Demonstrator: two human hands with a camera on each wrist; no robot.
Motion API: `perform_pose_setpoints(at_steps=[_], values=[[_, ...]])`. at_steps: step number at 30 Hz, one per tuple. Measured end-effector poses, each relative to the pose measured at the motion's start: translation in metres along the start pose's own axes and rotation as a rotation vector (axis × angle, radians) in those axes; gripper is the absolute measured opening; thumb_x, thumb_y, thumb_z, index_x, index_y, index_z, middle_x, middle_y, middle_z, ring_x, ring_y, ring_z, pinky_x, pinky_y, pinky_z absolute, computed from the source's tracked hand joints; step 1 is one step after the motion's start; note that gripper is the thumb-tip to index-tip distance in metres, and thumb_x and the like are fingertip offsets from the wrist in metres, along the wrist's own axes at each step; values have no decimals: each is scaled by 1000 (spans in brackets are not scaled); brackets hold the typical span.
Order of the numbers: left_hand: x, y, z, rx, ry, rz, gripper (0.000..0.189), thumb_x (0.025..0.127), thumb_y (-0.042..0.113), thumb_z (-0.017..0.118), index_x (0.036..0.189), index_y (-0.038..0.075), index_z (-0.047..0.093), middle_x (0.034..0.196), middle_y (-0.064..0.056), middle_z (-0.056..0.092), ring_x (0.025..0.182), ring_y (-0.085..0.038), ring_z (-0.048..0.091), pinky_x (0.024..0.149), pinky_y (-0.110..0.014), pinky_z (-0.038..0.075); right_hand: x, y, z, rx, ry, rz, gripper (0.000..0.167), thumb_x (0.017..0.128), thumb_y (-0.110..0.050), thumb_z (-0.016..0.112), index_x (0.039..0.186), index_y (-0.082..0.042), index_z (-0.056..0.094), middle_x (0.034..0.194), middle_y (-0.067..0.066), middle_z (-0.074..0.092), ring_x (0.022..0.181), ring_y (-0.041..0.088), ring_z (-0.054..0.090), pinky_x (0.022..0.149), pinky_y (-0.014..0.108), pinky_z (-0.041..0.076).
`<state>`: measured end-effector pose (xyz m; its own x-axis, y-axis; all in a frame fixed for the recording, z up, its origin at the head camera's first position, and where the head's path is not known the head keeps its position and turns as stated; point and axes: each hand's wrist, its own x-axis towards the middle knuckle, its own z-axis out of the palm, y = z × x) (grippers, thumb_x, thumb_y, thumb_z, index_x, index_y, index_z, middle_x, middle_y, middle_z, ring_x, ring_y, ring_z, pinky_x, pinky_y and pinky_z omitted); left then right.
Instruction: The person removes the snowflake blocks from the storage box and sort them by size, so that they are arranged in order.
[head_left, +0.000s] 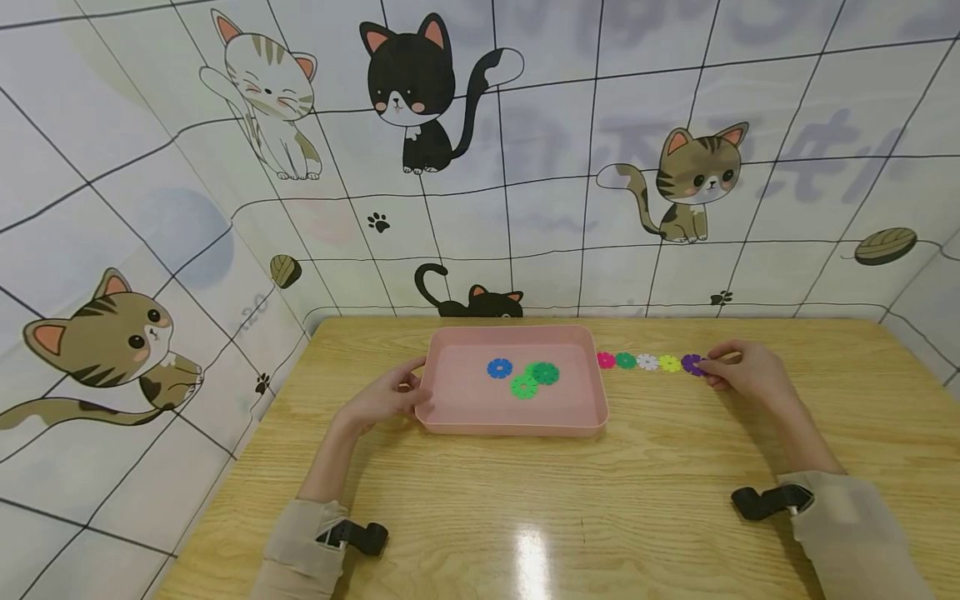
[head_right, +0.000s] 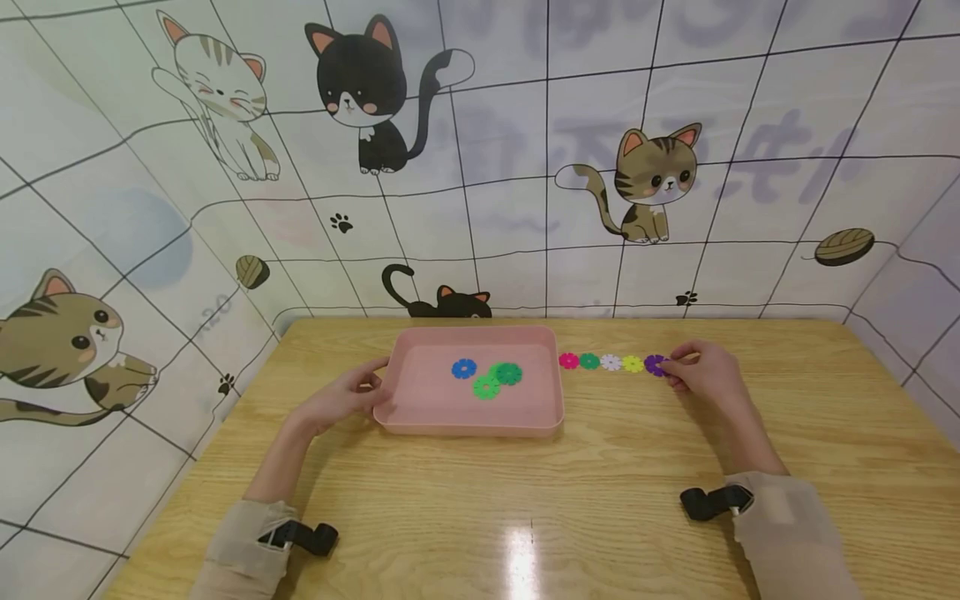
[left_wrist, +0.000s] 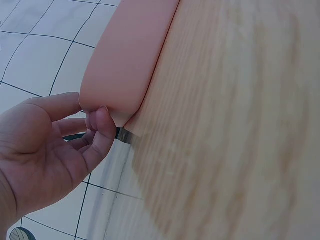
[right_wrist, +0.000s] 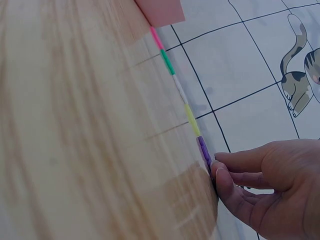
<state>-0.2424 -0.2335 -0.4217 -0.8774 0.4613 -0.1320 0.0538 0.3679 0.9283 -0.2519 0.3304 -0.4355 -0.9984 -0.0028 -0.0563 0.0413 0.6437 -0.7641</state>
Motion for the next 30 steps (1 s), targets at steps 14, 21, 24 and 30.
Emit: perform_pose_setpoints(at_steps=[14,21,24,30], values=[[-1,1,0,-1,8,-12,67,102,7,58,158,-3,22,102,-14,46,84,-22,57,73,-33,54,-7,-27,0,-63,53,-119,50,103,-30,60,129,13,54,113,35,64,74,19,71,64,27,56],[-1,1,1,-3,10,-15,67,102,6,58,158,-3,23,103,-13,45,86,-22,56,74,-33,54,-12,-49,9,23,33,-215,46,101,-23,64,127,14,55,110,34,65,75,17,71,66,29,59],[0,1,0,-5,10,-13,67,102,6,58,158,-3,23,102,-13,45,85,-22,57,75,-33,54,-13,-58,14,27,20,-244,43,100,-20,65,127,12,56,108,30,66,77,18,70,67,30,59],[0,1,1,-1,6,-7,66,102,5,57,158,-3,23,102,-14,46,85,-22,57,75,-33,54,-15,-76,28,-46,32,-293,37,100,-24,66,124,4,61,104,20,70,86,29,70,64,28,53]])
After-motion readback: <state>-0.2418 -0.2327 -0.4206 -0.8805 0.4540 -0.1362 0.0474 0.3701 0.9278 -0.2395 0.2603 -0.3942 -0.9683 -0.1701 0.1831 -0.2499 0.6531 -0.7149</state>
